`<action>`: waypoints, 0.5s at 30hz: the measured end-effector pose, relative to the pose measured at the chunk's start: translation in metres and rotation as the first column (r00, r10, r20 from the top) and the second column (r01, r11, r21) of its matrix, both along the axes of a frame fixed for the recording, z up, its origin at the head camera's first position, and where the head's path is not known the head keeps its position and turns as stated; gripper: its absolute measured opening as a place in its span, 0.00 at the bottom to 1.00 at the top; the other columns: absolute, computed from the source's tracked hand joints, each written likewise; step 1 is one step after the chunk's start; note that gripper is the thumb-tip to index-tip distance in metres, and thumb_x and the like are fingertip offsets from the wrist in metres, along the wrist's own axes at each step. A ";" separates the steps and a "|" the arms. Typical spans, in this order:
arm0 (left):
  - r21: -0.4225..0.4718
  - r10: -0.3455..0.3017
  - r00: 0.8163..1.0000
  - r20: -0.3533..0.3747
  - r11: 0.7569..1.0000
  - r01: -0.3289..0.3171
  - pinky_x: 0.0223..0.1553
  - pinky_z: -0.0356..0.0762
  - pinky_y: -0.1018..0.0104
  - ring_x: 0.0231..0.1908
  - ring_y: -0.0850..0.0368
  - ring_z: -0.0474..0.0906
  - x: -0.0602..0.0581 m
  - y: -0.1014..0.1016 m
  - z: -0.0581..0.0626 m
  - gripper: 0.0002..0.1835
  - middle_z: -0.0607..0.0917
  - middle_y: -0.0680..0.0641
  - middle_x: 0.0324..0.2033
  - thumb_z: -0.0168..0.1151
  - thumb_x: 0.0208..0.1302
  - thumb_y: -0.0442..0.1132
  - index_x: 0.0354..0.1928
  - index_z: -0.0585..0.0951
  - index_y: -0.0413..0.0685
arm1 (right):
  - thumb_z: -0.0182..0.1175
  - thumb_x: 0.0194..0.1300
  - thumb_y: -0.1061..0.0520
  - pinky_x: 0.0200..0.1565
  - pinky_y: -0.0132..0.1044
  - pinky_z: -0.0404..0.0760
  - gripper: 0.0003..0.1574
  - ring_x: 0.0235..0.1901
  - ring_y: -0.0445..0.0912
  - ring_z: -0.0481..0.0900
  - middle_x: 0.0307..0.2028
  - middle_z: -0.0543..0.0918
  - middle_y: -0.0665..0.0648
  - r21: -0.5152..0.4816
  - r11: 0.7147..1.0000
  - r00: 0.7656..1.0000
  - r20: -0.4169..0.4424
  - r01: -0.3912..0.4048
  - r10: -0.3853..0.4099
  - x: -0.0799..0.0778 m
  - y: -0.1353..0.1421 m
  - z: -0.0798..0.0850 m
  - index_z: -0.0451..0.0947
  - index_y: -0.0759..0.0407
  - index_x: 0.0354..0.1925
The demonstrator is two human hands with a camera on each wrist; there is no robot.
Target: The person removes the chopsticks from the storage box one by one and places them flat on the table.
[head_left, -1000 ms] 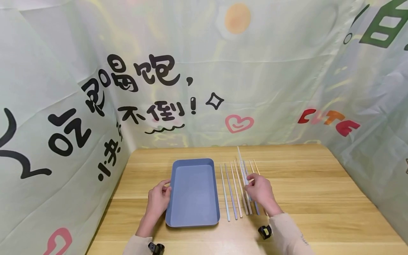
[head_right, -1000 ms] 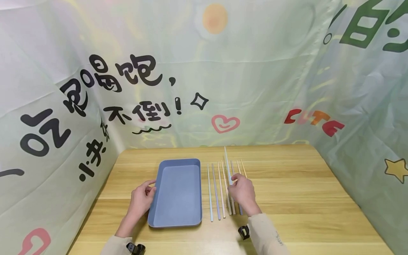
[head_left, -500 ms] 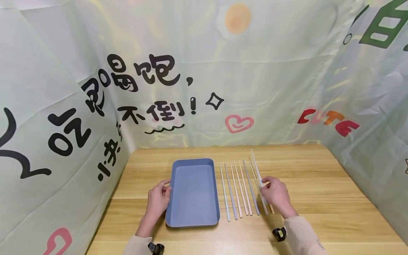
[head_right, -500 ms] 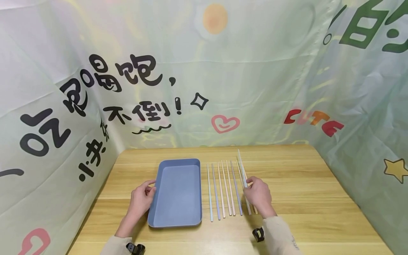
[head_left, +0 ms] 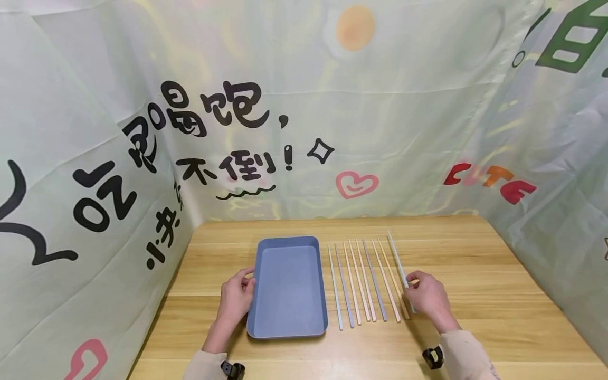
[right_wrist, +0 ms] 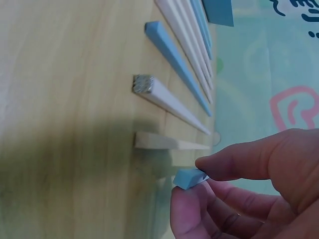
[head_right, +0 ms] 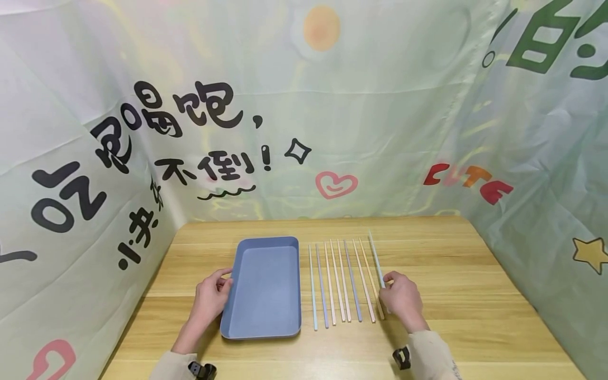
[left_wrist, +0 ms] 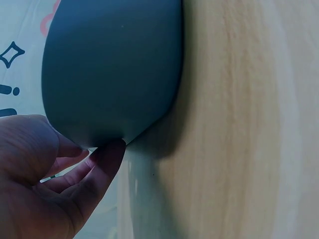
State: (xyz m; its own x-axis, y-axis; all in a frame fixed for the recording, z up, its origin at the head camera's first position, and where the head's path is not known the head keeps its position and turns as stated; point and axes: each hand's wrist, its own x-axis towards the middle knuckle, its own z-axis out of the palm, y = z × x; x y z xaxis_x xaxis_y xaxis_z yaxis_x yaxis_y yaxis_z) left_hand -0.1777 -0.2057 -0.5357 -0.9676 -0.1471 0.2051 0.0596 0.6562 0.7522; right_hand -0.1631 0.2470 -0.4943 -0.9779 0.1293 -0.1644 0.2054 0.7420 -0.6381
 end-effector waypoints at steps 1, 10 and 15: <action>-0.001 0.000 1.000 0.000 1.000 0.000 0.28 0.77 0.70 0.28 0.60 0.79 0.000 0.000 0.000 0.17 0.89 0.44 0.31 0.66 0.71 0.30 0.60 0.85 0.39 | 0.58 0.64 0.64 0.29 0.39 0.76 0.27 0.27 0.47 0.80 0.41 0.86 0.65 -0.004 1.000 1.000 0.007 0.000 0.000 0.000 0.001 -0.001 0.75 0.74 0.60; -0.015 -0.004 1.000 -0.015 1.000 0.003 0.28 0.77 0.70 0.28 0.61 0.80 0.001 0.000 0.000 0.17 0.89 0.45 0.30 0.66 0.70 0.29 0.59 0.85 0.38 | 0.58 0.64 0.62 0.26 0.39 0.76 0.27 0.23 0.45 0.78 0.43 0.87 0.68 0.003 1.000 1.000 0.024 0.002 -0.002 0.001 0.006 -0.010 0.76 0.73 0.60; -0.007 -0.007 1.000 -0.010 1.000 0.007 0.28 0.77 0.70 0.28 0.61 0.80 0.001 0.001 0.000 0.16 0.89 0.44 0.31 0.66 0.71 0.29 0.59 0.85 0.38 | 0.58 0.63 0.61 0.25 0.40 0.75 0.29 0.22 0.45 0.77 0.48 0.86 0.70 0.014 1.000 1.000 0.029 0.011 -0.011 0.001 0.009 -0.016 0.77 0.71 0.61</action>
State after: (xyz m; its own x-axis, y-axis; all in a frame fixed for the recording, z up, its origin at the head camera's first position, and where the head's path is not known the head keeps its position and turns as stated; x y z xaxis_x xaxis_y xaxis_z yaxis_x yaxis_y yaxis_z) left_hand -0.1764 -0.2043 -0.5358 -0.9667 -0.1386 0.2153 0.0717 0.6607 0.7473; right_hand -0.1618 0.2558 -0.5099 -0.9712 0.1425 -0.1909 0.2319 0.7484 -0.6213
